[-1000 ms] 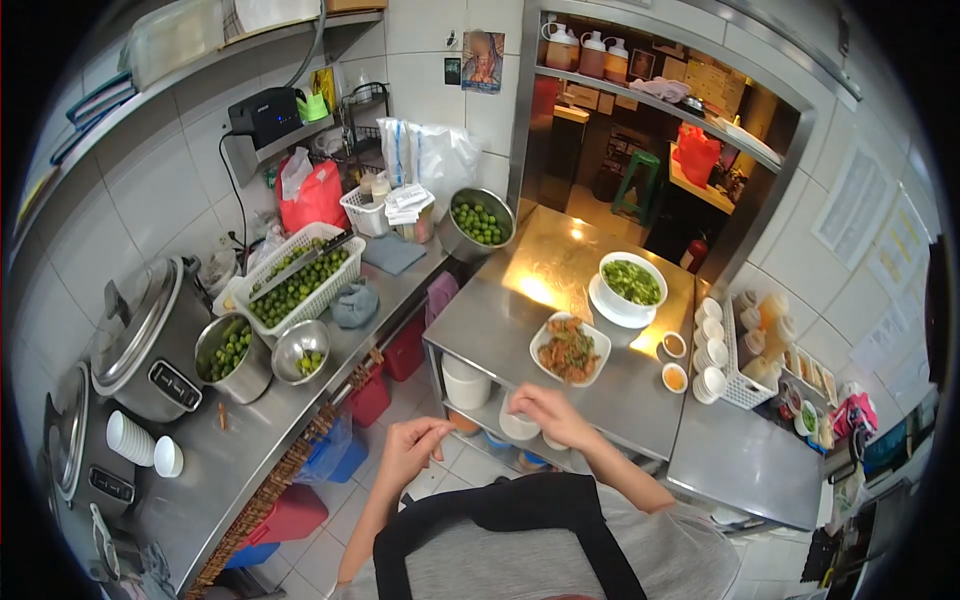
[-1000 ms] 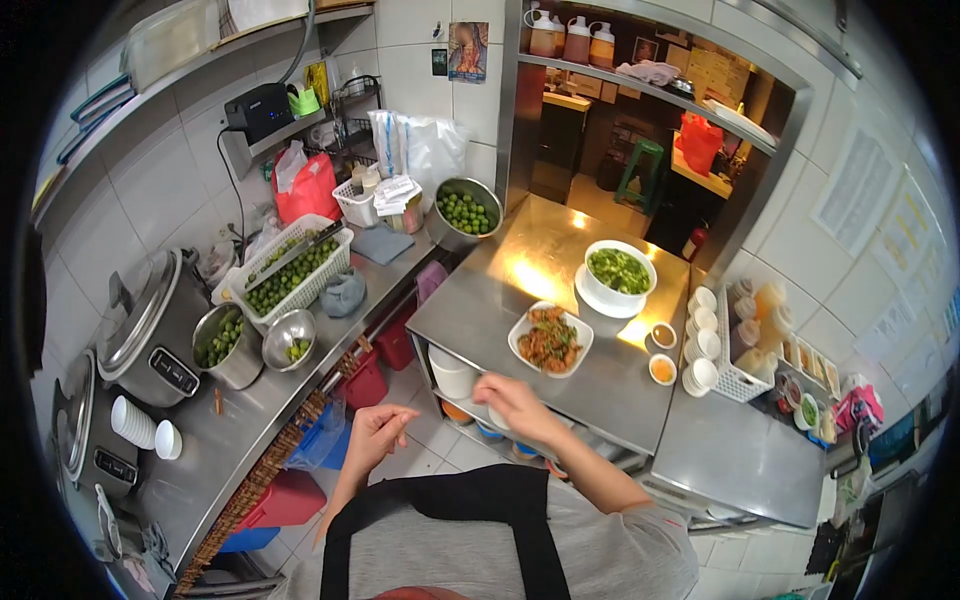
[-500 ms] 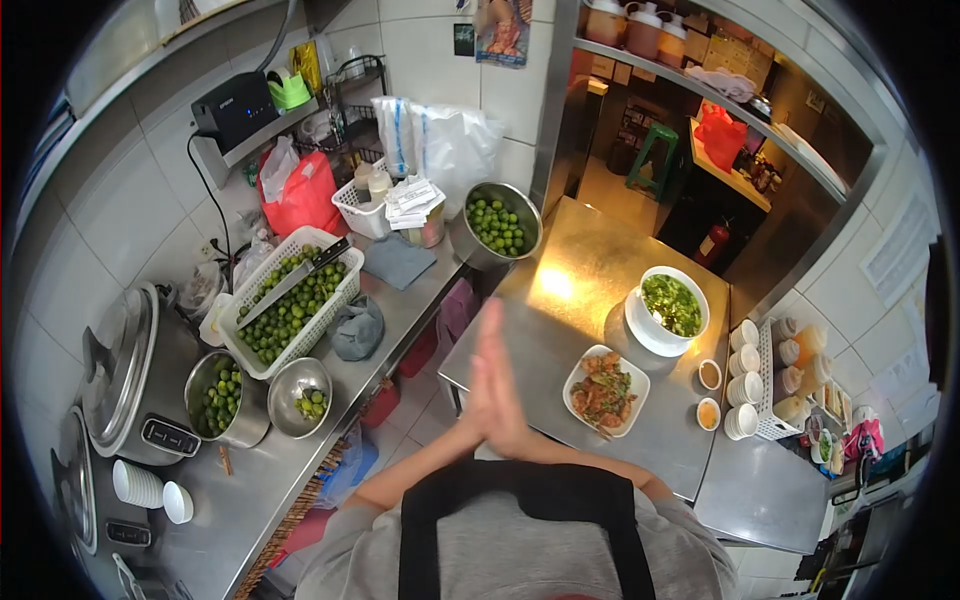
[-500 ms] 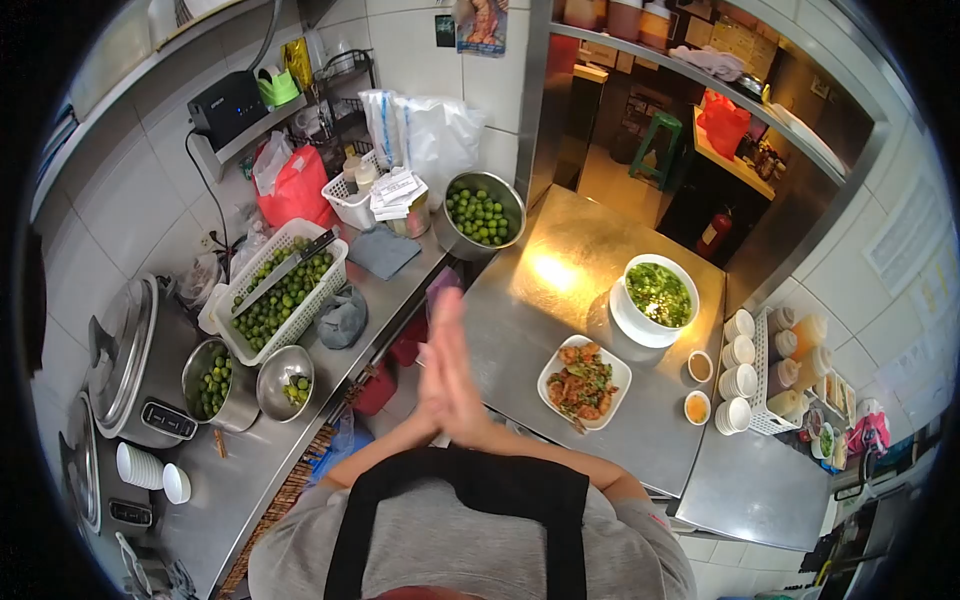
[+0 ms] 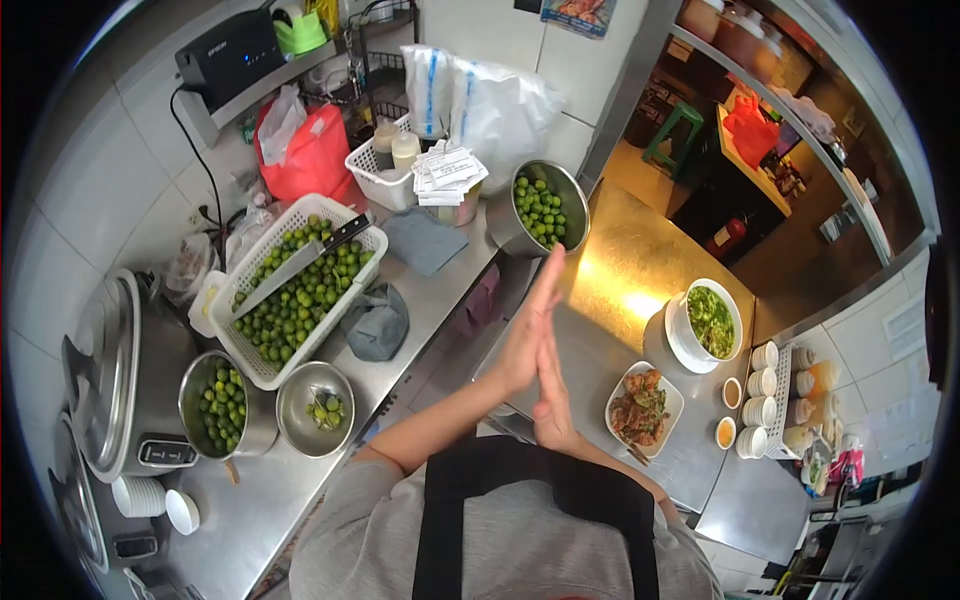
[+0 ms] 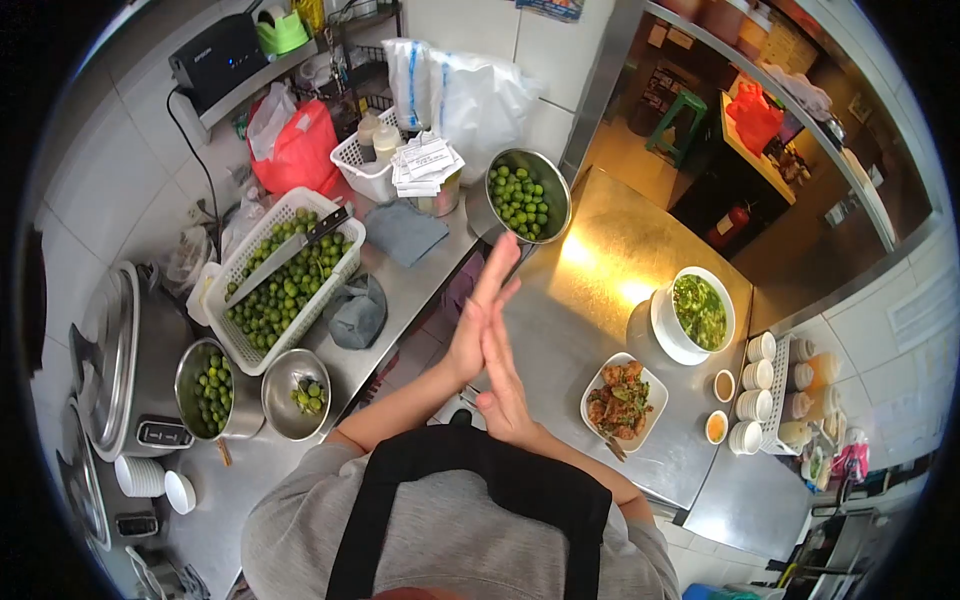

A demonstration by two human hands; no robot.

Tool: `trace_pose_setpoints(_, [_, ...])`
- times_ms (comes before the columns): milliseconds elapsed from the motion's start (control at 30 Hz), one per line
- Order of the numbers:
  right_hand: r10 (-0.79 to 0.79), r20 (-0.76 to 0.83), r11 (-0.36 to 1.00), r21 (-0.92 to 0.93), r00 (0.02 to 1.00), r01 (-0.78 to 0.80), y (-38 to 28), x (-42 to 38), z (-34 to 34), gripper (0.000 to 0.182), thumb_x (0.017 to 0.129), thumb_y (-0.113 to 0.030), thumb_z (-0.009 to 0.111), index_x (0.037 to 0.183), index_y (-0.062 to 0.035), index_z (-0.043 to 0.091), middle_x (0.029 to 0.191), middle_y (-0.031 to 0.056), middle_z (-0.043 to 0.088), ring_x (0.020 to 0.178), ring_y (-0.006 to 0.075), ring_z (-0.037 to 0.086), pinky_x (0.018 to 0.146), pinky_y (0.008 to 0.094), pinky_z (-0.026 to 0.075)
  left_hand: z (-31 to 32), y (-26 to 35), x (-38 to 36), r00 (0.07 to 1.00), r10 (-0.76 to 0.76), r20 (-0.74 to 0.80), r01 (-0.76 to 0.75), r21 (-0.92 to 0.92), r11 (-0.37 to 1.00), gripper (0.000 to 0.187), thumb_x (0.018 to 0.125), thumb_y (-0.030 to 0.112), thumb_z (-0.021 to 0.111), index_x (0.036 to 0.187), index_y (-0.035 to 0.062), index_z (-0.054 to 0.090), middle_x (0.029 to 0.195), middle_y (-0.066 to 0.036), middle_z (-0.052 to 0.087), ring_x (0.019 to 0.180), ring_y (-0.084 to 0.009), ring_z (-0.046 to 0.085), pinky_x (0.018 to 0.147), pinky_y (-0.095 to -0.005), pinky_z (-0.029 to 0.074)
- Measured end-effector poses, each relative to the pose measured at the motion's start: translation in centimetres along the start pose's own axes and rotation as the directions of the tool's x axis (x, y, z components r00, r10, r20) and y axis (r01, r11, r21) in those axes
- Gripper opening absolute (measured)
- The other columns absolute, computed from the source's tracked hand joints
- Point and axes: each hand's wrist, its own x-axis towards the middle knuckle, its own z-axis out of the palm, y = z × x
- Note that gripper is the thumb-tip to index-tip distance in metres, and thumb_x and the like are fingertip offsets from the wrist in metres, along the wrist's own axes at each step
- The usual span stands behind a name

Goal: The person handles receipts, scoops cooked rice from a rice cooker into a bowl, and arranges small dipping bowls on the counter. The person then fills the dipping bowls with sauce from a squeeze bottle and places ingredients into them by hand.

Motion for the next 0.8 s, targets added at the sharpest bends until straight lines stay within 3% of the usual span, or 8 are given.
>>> trace_pose_setpoints(133, [0.103, 0.231, 0.991, 0.063, 0.968, -0.120, 1.5, -1.4, -1.2, 0.071, 0.092, -0.045, 0.040, 0.139, 0.0049, 0.020, 0.144, 0.0227, 0.024, 0.134, 0.0331, 0.024, 0.108, 0.0386, 0.018, -3.5, -1.9, 1.8, 0.928, -0.127, -0.349, 0.054, -0.211, 0.976, 0.070, 0.092, 0.054, 0.029, 0.143, 0.0075, 0.016, 0.148, -0.009, 0.018, 0.135, -0.0245, 0.021, 0.106, -0.0422, 0.021])
trace_pose_setpoints(200, [0.294, 0.220, 0.949, 0.047, 0.930, -0.311, 0.4, -0.5, -2.4, 0.055, 0.089, -0.027, 0.052, 0.134, 0.0001, 0.036, 0.140, 0.0190, 0.035, 0.130, 0.0318, 0.032, 0.107, 0.0383, 0.024, -7.5, -4.3, 3.7, 0.823, -0.121, -0.554, 0.065, -0.119, 0.991, 0.062, 0.093, 0.041, 0.041, 0.142, 0.0078, 0.022, 0.145, -0.008, 0.025, 0.133, -0.0226, 0.025, 0.104, -0.0406, 0.025])
trace_pose_setpoints(233, [0.293, 0.232, 0.949, 0.046, 0.928, -0.312, 0.0, 0.4, -3.7, 0.055, 0.089, -0.027, 0.052, 0.134, 0.0001, 0.036, 0.140, 0.0190, 0.035, 0.130, 0.0318, 0.032, 0.107, 0.0383, 0.024, -10.8, -6.1, 4.6, 0.783, -0.132, -0.608, 0.109, -0.075, 0.991, 0.060, 0.092, 0.038, 0.045, 0.140, 0.0078, 0.026, 0.143, -0.007, 0.028, 0.131, -0.0215, 0.028, 0.101, -0.0393, 0.028])
trace_pose_setpoints(267, [0.251, 0.260, 0.964, -0.159, 0.932, -0.215, 0.1, 2.5, -5.1, 0.047, 0.086, -0.020, 0.055, 0.128, -0.0017, 0.044, 0.136, 0.0171, 0.039, 0.127, 0.0315, 0.036, 0.105, 0.0380, 0.028, -14.1, -7.8, 5.3, 0.733, -0.135, -0.667, 0.152, -0.033, 0.988, 0.057, 0.091, 0.034, 0.048, 0.138, 0.0077, 0.030, 0.141, -0.006, 0.031, 0.129, -0.0204, 0.031, 0.099, -0.0380, 0.030])
trace_pose_setpoints(300, [0.210, 0.285, 0.930, -0.354, 0.935, -0.101, 0.5, 4.4, -6.2, 0.040, 0.082, -0.012, 0.058, 0.121, -0.0034, 0.052, 0.133, 0.0152, 0.044, 0.124, 0.0312, 0.041, 0.103, 0.0377, 0.031, -15.6, -8.9, 6.0, 0.727, -0.132, -0.673, 0.148, -0.033, 0.988, 0.057, 0.091, 0.034, 0.048, 0.138, 0.0077, 0.030, 0.141, -0.006, 0.031, 0.129, -0.0204, 0.031, 0.099, -0.0380, 0.030])
trace_pose_setpoints(367, [0.195, 0.270, 0.908, -0.412, 0.943, -0.070, 1.8, 8.1, -6.6, 0.030, 0.081, -0.011, 0.058, 0.110, -0.0036, 0.058, 0.128, 0.0139, 0.048, 0.119, 0.0315, 0.045, 0.100, 0.0387, 0.035, -17.8, -10.3, 6.9, 0.636, -0.261, -0.727, 0.193, -0.178, 0.965, 0.052, 0.091, 0.034, 0.048, 0.134, 0.0075, 0.036, 0.137, -0.006, 0.037, 0.121, -0.0187, 0.037, 0.093, -0.0348, 0.034])
trace_pose_setpoints(633, [-0.098, 0.328, 0.771, -0.573, 0.940, 0.280, 14.6, 25.6, 0.1, 0.028, 0.078, -0.016, 0.063, 0.099, 0.0003, 0.058, 0.102, 0.0157, 0.058, 0.099, 0.0353, 0.053, 0.084, 0.0411, 0.044, -20.3, -10.3, 9.0, 0.635, -0.228, -0.738, 0.110, -0.206, 0.972, 0.050, 0.093, 0.040, 0.040, 0.132, 0.0086, 0.038, 0.129, -0.006, 0.047, 0.110, -0.0165, 0.044, 0.090, -0.0327, 0.034])
trace_pose_setpoints(800, [-0.123, 0.321, 0.687, -0.655, 0.939, 0.314, 20.2, 29.5, 5.1, 0.035, 0.073, -0.023, 0.068, 0.097, 0.0009, 0.060, 0.099, 0.0172, 0.059, 0.095, 0.0352, 0.055, 0.078, 0.0421, 0.047, -21.2, -10.7, 9.9, 0.673, -0.245, -0.698, 0.103, -0.239, 0.966, 0.054, 0.094, 0.047, 0.030, 0.133, 0.0108, 0.036, 0.127, -0.005, 0.050, 0.110, -0.0157, 0.043, 0.091, -0.0339, 0.032])
